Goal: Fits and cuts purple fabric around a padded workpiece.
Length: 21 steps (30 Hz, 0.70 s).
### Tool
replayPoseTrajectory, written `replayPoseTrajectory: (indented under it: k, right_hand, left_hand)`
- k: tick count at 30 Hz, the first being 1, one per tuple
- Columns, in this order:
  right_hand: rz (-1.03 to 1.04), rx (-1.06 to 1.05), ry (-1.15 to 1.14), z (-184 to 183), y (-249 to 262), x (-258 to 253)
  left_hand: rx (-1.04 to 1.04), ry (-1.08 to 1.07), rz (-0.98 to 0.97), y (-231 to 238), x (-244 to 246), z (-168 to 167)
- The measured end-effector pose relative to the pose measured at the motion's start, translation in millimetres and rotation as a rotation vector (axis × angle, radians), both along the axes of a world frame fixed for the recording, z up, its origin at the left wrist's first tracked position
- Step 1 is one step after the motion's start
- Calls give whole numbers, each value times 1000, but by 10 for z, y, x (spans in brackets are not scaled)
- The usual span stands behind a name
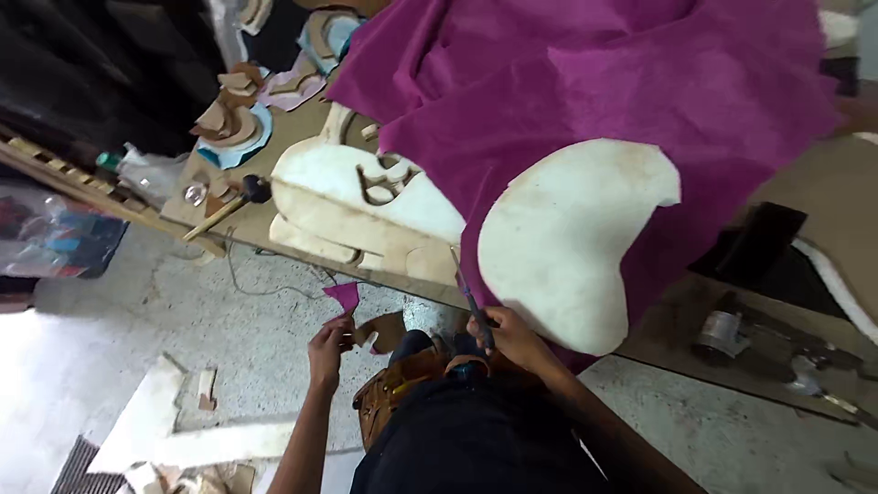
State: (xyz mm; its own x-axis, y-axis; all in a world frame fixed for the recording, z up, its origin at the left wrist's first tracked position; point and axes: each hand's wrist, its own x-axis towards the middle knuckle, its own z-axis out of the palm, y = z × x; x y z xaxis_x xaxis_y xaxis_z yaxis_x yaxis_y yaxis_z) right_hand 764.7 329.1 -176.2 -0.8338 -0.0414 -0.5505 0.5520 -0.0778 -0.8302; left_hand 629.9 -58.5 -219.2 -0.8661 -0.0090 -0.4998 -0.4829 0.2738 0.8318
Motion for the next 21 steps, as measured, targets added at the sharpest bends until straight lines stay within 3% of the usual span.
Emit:
replayPoseTrajectory:
  k: [4,10,15,18,21]
  right_hand:
    - [-196,-160,-9,-12,-120,-152]
    - [-393,-235,-20,-46,-314,-381]
    - [-533,-161,48,30,-597,-554]
    - [-545,-150,30,-46,-758,-735]
    - [-603,-299,-24,-143,-913,-880]
  left_hand:
    - [212,-70,-301,1391,-623,402]
    - [282,-191,-380,3019,-1681,95]
    - [105,-157,-478,3544,-2090,-9]
    - [105,-117,-527,3480,-2321,10]
    - [193,-107,-533,3245,-2483,115]
